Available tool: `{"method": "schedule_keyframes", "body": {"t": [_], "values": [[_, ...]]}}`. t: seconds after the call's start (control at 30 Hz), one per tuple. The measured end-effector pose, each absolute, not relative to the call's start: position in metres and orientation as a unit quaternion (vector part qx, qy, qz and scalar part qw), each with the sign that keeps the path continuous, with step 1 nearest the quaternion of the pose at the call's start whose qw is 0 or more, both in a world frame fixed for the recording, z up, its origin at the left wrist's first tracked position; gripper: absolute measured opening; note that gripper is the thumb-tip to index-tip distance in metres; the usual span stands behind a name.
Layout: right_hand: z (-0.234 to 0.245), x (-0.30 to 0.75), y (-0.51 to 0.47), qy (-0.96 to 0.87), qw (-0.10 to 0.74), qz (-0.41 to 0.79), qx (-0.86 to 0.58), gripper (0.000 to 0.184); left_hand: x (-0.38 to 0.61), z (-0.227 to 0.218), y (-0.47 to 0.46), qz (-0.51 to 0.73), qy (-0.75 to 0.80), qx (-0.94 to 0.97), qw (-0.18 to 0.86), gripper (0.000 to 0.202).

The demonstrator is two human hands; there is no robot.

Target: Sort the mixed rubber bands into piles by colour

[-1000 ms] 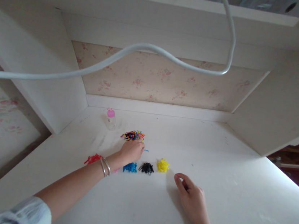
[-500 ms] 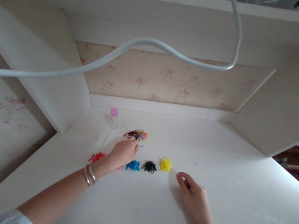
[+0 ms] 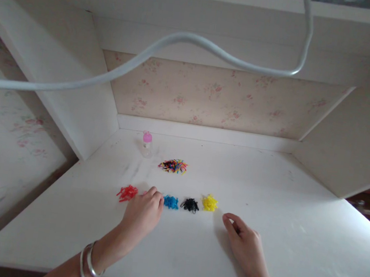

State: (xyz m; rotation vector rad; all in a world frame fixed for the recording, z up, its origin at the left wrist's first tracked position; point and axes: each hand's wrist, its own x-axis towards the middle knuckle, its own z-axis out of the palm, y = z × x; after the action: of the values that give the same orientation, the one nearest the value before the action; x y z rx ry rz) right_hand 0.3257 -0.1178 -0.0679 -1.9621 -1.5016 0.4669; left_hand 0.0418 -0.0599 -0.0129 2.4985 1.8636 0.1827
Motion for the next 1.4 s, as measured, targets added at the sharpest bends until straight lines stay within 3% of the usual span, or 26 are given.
{"method": "schedule_keyframes", "body": {"t": [0.6, 0.83, 1.03, 1.23, 1.4], "values": [[-0.065, 0.323, -0.118, -0.568, 0.308, 0.172, -0.744, 0.045, 0.039, -0.019, -0.063, 0.078, 0.577, 0.812, 0.032, 0.025], [-0.068, 0.325, -0.114, -0.545, 0.323, 0.21, -0.745, 0.043, 0.004, -0.026, -0.085, 0.197, 0.563, 0.798, 0.089, 0.02], [-0.047, 0.324, -0.098, -0.542, 0.338, 0.235, -0.732, 0.044, -0.03, -0.053, -0.101, 0.314, 0.544, 0.751, 0.201, 0.02], [0.009, 0.283, -0.061, -0.659, 0.243, 0.179, -0.688, 0.037, -0.039, -0.06, -0.105, 0.345, 0.551, 0.71, 0.272, 0.023], [0.017, 0.241, -0.008, -0.724, 0.076, 0.116, -0.676, 0.031, -0.041, -0.057, -0.103, 0.343, 0.556, 0.702, 0.284, 0.026]]}}
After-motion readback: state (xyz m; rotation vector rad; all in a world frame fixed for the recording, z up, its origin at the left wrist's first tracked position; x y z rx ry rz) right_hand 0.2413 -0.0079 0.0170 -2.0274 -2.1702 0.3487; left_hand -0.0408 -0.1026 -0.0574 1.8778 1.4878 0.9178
